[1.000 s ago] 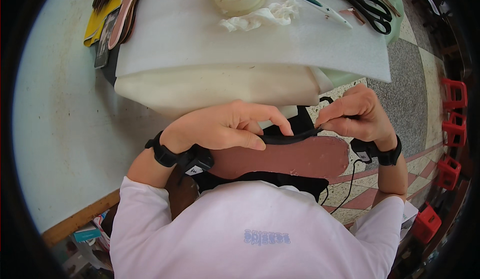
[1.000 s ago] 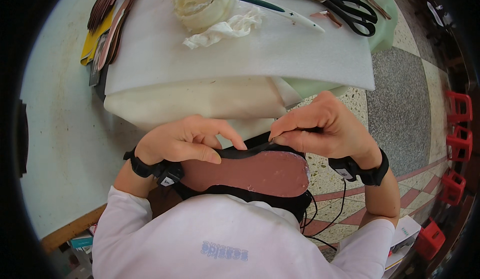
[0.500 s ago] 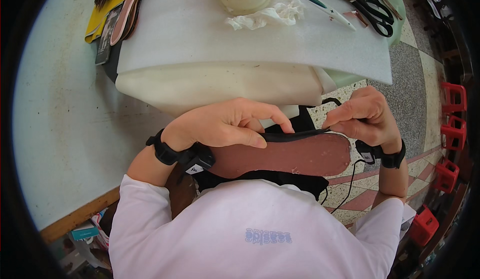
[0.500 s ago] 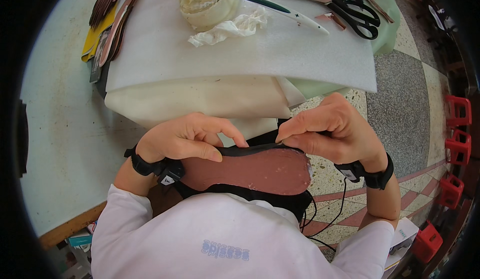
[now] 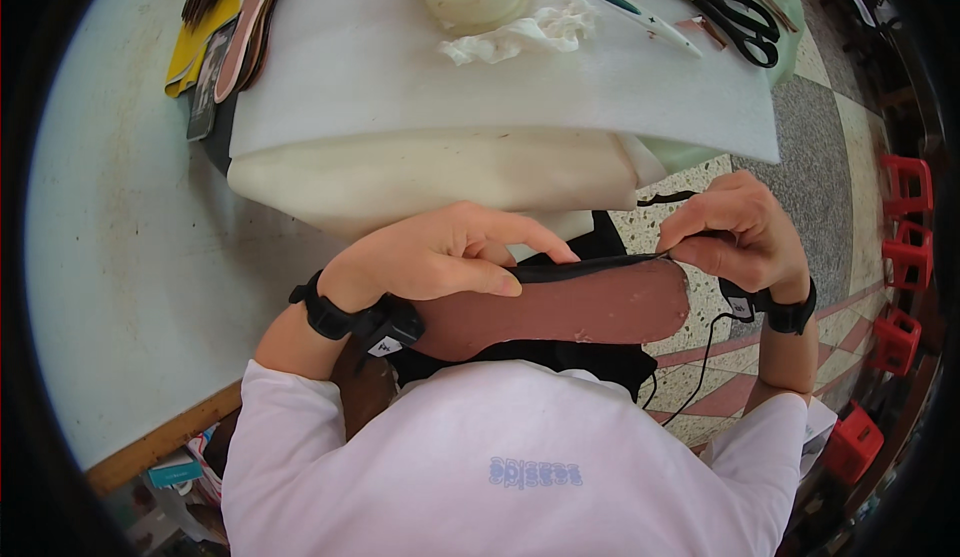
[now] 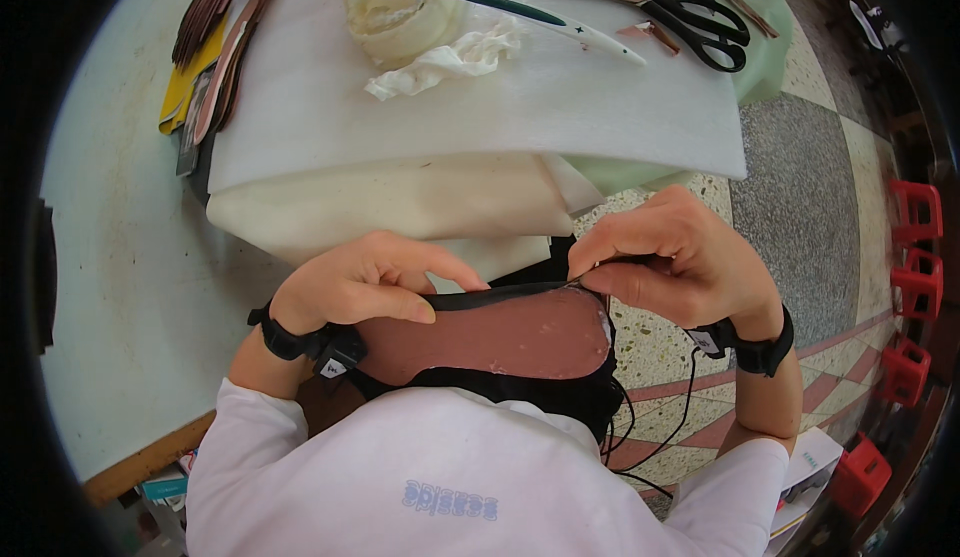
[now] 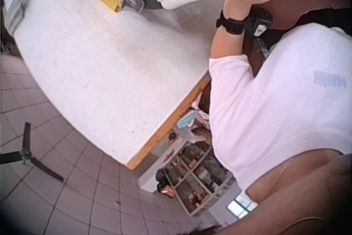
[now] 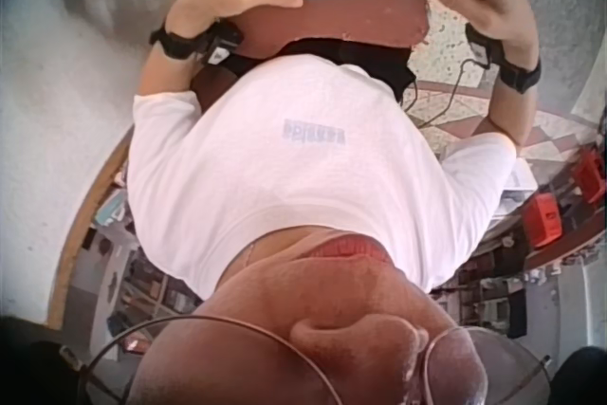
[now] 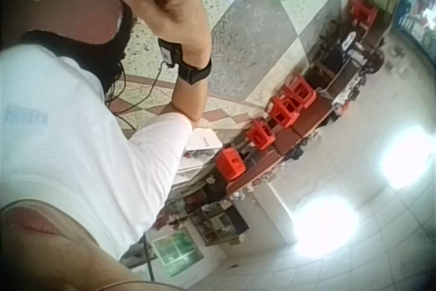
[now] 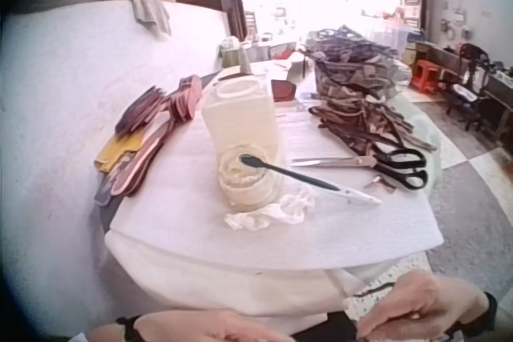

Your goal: Apply adhesive and assemble shoe insole components.

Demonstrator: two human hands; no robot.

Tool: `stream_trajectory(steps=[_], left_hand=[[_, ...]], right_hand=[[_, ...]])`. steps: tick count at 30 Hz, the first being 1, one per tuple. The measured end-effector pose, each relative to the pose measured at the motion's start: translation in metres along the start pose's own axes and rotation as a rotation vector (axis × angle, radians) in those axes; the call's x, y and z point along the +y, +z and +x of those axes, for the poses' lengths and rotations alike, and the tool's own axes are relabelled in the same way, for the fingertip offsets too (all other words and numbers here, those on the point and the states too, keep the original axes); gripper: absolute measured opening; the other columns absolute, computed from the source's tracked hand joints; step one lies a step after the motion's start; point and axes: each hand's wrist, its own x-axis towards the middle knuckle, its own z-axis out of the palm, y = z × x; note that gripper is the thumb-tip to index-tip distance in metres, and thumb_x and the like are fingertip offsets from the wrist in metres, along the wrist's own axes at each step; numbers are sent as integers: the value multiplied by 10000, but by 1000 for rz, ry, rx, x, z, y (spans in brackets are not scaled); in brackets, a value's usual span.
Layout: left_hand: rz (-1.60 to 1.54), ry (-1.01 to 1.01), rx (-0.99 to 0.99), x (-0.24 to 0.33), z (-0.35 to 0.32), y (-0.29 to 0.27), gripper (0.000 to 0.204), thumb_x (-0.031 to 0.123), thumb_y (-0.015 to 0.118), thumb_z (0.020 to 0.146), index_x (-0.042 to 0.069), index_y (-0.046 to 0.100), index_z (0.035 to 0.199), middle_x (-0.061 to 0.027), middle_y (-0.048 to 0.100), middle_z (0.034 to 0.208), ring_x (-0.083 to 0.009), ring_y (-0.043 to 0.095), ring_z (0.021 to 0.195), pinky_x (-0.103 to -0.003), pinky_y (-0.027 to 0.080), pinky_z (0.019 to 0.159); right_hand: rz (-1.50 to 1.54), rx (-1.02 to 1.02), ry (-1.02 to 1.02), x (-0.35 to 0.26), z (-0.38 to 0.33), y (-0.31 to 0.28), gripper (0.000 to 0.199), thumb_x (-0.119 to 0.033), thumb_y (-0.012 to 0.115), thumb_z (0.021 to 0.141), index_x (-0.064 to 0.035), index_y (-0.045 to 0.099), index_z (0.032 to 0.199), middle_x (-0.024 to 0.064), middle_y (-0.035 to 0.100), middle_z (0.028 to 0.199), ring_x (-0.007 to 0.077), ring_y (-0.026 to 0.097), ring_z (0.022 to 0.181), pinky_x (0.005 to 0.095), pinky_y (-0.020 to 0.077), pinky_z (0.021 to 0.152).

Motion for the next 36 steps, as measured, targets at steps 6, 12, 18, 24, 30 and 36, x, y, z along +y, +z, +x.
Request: stream_trajectory(steps=[6, 12, 18, 24, 30, 36], left_hand=[[-61, -32, 31, 2, -1, 4, 415, -31, 589, 780, 23, 571, 1191, 59, 254, 547, -73, 215, 527, -217, 230, 523], [2, -25, 45, 3, -1, 5, 425, -27, 590, 780, 24, 571, 1202, 55, 294, 556, -64, 258, 545, -218, 255, 530], [96, -63, 26, 4, -4, 2, 413, -28, 563, 799, 44, 570, 1205, 4, 509, 694, -75, 380, 631, -225, 350, 587], [141, -10, 117, -5, -4, 7, 359, -29, 570, 794, -44, 575, 1152, -95, 659, 872, -112, 547, 756, -242, 436, 721], [192, -40, 152, 0, -3, 11, 293, -17, 567, 805, -65, 588, 1093, -102, 657, 872, -111, 549, 760, -239, 439, 720], [319, -69, 212, 4, -3, 19, 257, 3, 572, 806, -45, 598, 1057, -140, 612, 730, -149, 517, 650, -269, 436, 645]], right_hand=[[-50, 27, 7, 0, -6, -1, 137, 47, 600, 751, -12, 638, 869, 65, 601, 640, 170, 528, 480, 270, 353, 447], [-51, 58, 23, -2, -9, 3, 161, 71, 600, 740, -2, 638, 878, 82, 604, 654, 192, 547, 507, 274, 378, 465], [-123, 76, 29, -6, -9, 9, 162, 72, 595, 739, -3, 632, 878, 99, 607, 674, 236, 575, 552, 284, 414, 493], [-166, 105, 29, -3, -14, 15, 157, 63, 593, 740, -6, 621, 878, 92, 610, 688, 248, 579, 567, 295, 424, 505], [-151, 188, -3, 5, -21, 21, 135, 55, 595, 740, 12, 606, 867, 105, 583, 714, 262, 568, 600, 322, 411, 507], [-90, 187, 49, 3, -22, 18, 108, 18, 600, 716, 11, 603, 823, 71, 544, 692, 194, 495, 562, 289, 332, 455]])
